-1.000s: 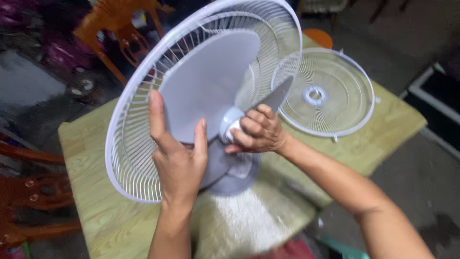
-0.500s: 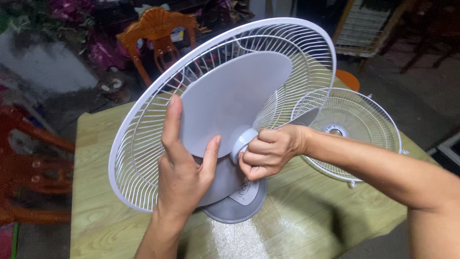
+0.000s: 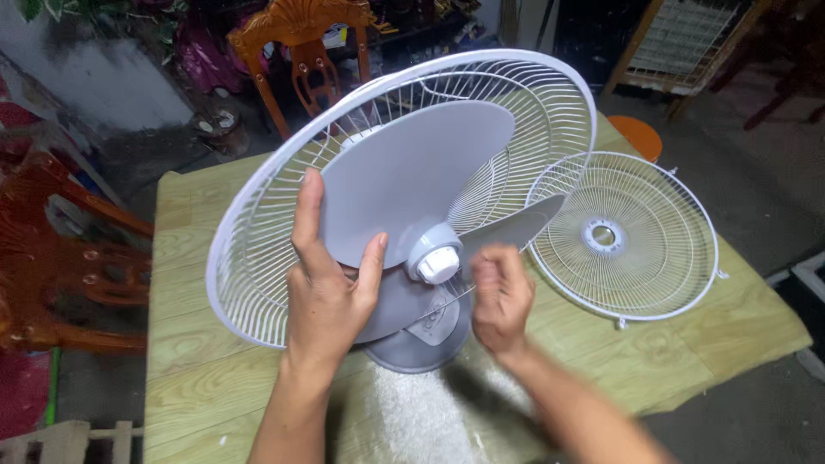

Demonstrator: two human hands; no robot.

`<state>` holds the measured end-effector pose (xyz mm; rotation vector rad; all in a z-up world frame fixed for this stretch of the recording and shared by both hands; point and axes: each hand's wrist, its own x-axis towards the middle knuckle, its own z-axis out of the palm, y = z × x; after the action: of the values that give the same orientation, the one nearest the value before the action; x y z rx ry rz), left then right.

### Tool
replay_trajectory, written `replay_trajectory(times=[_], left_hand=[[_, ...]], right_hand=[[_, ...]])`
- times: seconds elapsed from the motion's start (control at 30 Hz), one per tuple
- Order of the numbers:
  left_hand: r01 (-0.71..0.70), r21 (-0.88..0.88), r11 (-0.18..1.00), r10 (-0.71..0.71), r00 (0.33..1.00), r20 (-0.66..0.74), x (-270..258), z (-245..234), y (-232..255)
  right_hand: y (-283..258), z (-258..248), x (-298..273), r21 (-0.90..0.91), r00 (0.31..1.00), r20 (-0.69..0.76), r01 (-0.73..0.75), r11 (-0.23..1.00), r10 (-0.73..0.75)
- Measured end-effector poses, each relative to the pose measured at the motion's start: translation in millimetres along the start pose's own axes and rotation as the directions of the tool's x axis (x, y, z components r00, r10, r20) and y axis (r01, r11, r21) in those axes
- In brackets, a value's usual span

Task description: The person assembles a white table fan by hand. They attach the fan blades to the motor hub, secure the central cap, and then fit and lock the front wire cage onto the fan body.

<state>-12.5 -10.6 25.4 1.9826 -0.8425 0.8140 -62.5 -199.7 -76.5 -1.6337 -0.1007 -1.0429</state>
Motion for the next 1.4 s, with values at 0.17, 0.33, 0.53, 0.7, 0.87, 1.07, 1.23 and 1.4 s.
replay_trajectory(times=[0.17, 0.33, 0.53, 0.7, 0.87, 1.07, 1.23, 1.4], left_hand=[[0.005, 0.025, 1.0, -0.005, 1.0, -0.019, 2.0, -2.7, -0.2], [-0.074, -0.004, 0.997, 0.074, 0.997, 0.033, 1.7, -5.1, -5.2], [-0.073, -0.105, 0.992, 0.083, 0.992, 0.09, 4.8, -4.5, -11.6], [-0.106, -0.106, 0.989, 0.117, 0.988, 0.103, 7.5, 0.6, -12.9], [-0.08, -0.128, 0.989, 0.093, 0.99, 0.103, 10.7, 0.9, -15.4], [-0.116, -0.106, 0.988, 0.122, 0.991, 0.052, 10.0, 1.4, -22.9], [-0.044, -0.188, 0.981, 0.058, 0.996, 0.068, 7.6, 0.1, -30.5], [-0.096, -0.164, 0.982, 0.108, 0.992, 0.066, 5.6, 1.0, -33.5]], right_hand=[[19.2, -4.2, -19.6, 0.498, 0.404, 0.522, -0.859, 0.116, 0.751], [28.1, -10.0, 18.7, 0.182, 0.121, 0.937, -0.97, -0.161, 0.328], [3.2, -12.2, 46.7, 0.041, -0.027, 0.903, -0.988, -0.149, 0.428], [-4.6, -11.6, 65.8, -0.142, -0.149, 0.781, -0.988, -0.061, 0.607], [-10.8, -0.5, 70.9, -0.289, -0.119, 0.639, -0.953, 0.093, 0.76], [-21.2, 7.5, 79.4, -0.436, -0.063, 0.506, -0.879, 0.192, 0.86], [-28.9, 14.7, 80.6, -0.497, -0.027, 0.446, -0.839, 0.223, 0.895], [-33.4, 15.8, 78.0, -0.536, 0.032, 0.427, -0.796, 0.282, 0.904]])
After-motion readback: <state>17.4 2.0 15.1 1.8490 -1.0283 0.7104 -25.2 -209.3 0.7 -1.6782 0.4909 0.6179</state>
